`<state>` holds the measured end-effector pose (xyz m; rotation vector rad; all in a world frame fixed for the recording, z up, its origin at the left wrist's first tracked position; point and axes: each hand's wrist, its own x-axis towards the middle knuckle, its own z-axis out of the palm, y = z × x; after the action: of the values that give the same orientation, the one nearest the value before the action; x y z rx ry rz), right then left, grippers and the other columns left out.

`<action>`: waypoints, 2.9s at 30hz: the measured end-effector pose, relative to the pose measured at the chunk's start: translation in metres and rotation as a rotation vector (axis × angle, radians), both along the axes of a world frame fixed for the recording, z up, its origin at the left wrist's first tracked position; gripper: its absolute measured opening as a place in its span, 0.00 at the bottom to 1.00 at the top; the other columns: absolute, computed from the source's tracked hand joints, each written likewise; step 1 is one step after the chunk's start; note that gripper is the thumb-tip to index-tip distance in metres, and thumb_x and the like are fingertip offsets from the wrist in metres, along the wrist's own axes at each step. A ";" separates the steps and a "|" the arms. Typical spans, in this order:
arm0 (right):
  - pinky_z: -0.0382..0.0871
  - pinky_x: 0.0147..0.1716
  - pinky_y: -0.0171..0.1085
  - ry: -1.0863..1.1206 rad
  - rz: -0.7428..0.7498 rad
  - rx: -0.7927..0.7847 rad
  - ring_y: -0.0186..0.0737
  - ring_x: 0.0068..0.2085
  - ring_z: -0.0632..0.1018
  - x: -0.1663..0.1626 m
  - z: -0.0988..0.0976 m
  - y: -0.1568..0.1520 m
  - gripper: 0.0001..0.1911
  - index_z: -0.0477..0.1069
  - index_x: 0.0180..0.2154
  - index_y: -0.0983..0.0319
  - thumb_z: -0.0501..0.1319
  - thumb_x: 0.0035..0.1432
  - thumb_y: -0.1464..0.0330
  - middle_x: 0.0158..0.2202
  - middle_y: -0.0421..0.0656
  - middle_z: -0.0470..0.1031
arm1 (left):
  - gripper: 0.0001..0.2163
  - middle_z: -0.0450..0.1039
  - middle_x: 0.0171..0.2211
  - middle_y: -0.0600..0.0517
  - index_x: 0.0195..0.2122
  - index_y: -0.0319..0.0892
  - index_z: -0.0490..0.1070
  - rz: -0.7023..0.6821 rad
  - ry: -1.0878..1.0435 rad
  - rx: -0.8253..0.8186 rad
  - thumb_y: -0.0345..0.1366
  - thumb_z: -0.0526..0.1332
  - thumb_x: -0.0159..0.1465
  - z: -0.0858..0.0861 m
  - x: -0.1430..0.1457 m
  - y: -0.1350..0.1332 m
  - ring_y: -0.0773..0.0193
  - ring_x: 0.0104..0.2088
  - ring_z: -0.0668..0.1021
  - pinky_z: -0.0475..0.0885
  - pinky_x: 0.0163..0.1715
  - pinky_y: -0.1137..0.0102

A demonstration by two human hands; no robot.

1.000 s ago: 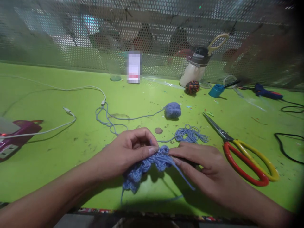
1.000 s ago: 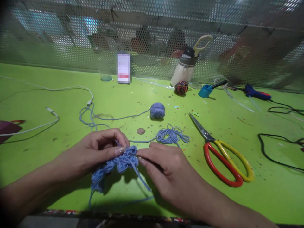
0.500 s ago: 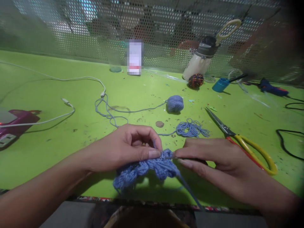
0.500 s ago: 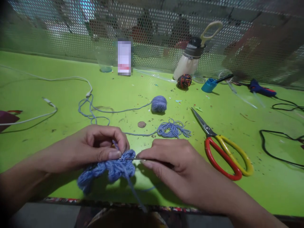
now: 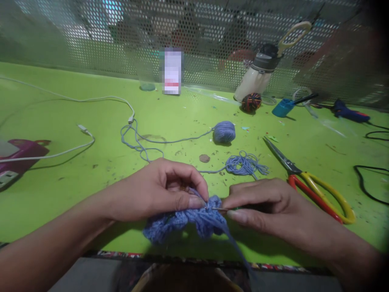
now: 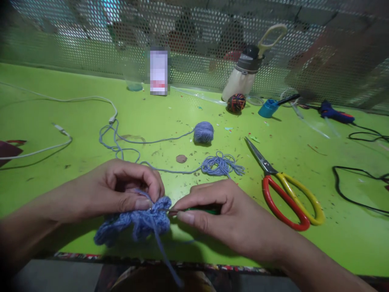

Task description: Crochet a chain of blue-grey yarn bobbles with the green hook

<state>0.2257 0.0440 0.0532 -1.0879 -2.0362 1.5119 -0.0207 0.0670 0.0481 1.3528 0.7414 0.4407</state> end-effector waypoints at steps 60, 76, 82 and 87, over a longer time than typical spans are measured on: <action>0.65 0.31 0.35 -0.338 -0.008 0.678 0.36 0.32 0.75 0.005 0.011 -0.014 0.08 0.74 0.40 0.61 0.56 0.65 0.71 0.32 0.43 0.76 | 0.07 0.72 0.29 0.54 0.41 0.39 0.74 0.180 -0.015 0.115 0.32 0.64 0.61 -0.008 0.009 -0.002 0.72 0.27 0.70 0.64 0.25 0.78; 0.62 0.30 0.36 -0.297 -0.074 0.645 0.35 0.30 0.72 0.005 0.001 -0.011 0.08 0.73 0.37 0.62 0.55 0.65 0.73 0.29 0.41 0.73 | 0.06 0.76 0.35 0.54 0.38 0.43 0.79 0.252 -0.110 0.216 0.29 0.64 0.62 -0.009 0.008 -0.007 0.72 0.33 0.74 0.69 0.33 0.80; 0.61 0.30 0.35 -0.305 -0.072 0.658 0.34 0.30 0.72 0.005 0.000 -0.011 0.08 0.73 0.38 0.62 0.55 0.65 0.73 0.30 0.40 0.73 | 0.06 0.74 0.34 0.52 0.38 0.42 0.79 0.206 -0.067 0.293 0.29 0.62 0.63 -0.008 0.007 -0.005 0.70 0.34 0.74 0.68 0.34 0.77; 0.61 0.31 0.35 -0.294 -0.058 0.597 0.33 0.31 0.72 0.005 0.000 -0.011 0.08 0.73 0.37 0.61 0.55 0.66 0.72 0.30 0.39 0.73 | 0.08 0.73 0.34 0.53 0.39 0.44 0.79 0.181 -0.042 0.333 0.28 0.61 0.64 -0.010 0.007 -0.005 0.70 0.35 0.74 0.67 0.34 0.76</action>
<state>0.2310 0.0331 0.0527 -1.1391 -2.3952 0.6548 -0.0137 0.0621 0.0378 1.5866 0.7828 0.7599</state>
